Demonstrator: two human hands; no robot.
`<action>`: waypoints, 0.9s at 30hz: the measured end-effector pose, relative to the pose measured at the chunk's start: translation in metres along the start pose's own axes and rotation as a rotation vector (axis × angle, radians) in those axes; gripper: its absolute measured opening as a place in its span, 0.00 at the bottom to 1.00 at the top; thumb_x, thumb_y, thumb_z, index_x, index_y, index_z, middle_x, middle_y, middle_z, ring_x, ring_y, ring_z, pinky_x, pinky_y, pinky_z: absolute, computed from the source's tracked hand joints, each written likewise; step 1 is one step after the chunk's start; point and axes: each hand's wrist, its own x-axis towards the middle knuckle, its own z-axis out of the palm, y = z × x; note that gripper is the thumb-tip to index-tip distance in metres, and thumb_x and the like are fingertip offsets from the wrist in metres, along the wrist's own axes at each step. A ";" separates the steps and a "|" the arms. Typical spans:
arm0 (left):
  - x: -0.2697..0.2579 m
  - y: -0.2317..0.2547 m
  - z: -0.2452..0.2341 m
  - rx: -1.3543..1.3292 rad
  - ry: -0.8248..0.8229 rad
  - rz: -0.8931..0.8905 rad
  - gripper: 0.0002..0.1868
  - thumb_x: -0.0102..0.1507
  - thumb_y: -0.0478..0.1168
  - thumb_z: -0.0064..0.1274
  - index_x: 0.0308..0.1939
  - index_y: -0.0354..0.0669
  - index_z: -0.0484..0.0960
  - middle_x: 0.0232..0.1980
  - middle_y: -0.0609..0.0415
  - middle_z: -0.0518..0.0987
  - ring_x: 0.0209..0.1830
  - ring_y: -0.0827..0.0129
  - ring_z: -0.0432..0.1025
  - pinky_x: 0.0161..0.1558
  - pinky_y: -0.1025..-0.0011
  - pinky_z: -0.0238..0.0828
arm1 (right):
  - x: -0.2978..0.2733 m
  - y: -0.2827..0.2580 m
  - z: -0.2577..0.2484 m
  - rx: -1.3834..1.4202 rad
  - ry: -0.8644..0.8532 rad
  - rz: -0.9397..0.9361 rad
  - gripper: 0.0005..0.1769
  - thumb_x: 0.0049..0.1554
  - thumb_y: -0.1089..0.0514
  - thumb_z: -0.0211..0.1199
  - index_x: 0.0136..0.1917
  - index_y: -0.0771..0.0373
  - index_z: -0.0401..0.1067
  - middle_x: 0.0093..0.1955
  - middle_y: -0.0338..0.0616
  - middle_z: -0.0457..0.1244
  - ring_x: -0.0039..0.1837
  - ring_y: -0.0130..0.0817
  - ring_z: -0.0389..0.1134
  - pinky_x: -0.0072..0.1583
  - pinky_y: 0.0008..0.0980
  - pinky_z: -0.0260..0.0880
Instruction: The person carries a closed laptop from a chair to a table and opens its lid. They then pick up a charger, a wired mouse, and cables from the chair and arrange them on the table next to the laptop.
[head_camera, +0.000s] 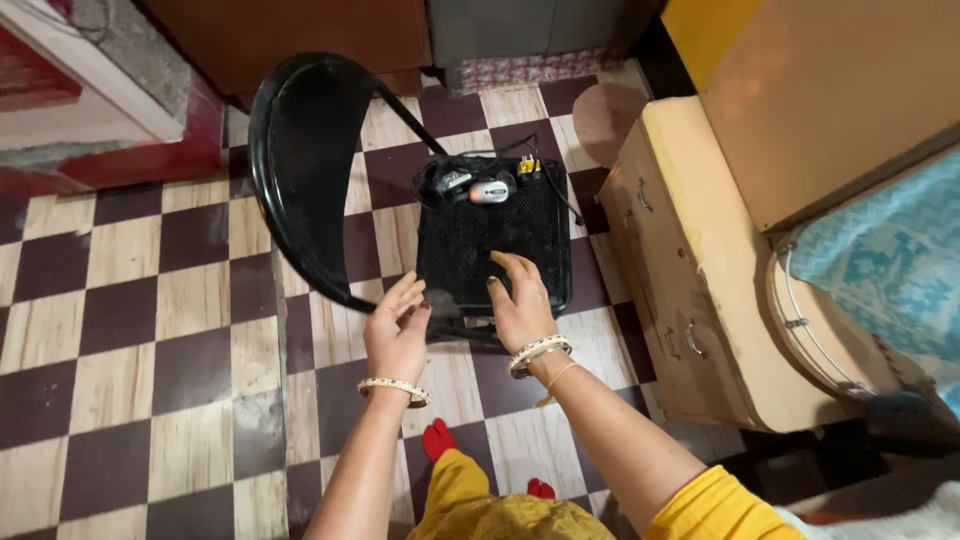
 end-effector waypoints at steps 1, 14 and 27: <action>0.017 -0.002 0.001 -0.003 -0.005 -0.004 0.26 0.62 0.29 0.53 0.66 0.40 0.75 0.61 0.48 0.82 0.59 0.66 0.77 0.60 0.71 0.71 | 0.014 0.002 0.007 -0.020 -0.002 0.017 0.22 0.59 0.60 0.59 0.67 0.63 0.70 0.70 0.53 0.61 0.70 0.52 0.63 0.69 0.42 0.62; 0.156 -0.043 0.011 0.100 -0.129 -0.169 0.28 0.61 0.31 0.56 0.67 0.41 0.74 0.63 0.47 0.81 0.58 0.65 0.77 0.58 0.72 0.72 | 0.113 0.047 0.082 -0.154 -0.074 0.182 0.24 0.52 0.62 0.65 0.63 0.61 0.72 0.66 0.55 0.63 0.68 0.55 0.64 0.69 0.43 0.62; 0.234 -0.095 0.074 0.106 -0.079 -0.302 0.27 0.61 0.31 0.56 0.66 0.40 0.75 0.60 0.48 0.82 0.56 0.67 0.77 0.57 0.72 0.73 | 0.238 0.147 0.088 -0.326 -0.072 0.256 0.30 0.47 0.67 0.68 0.64 0.62 0.72 0.74 0.62 0.53 0.73 0.61 0.57 0.73 0.44 0.57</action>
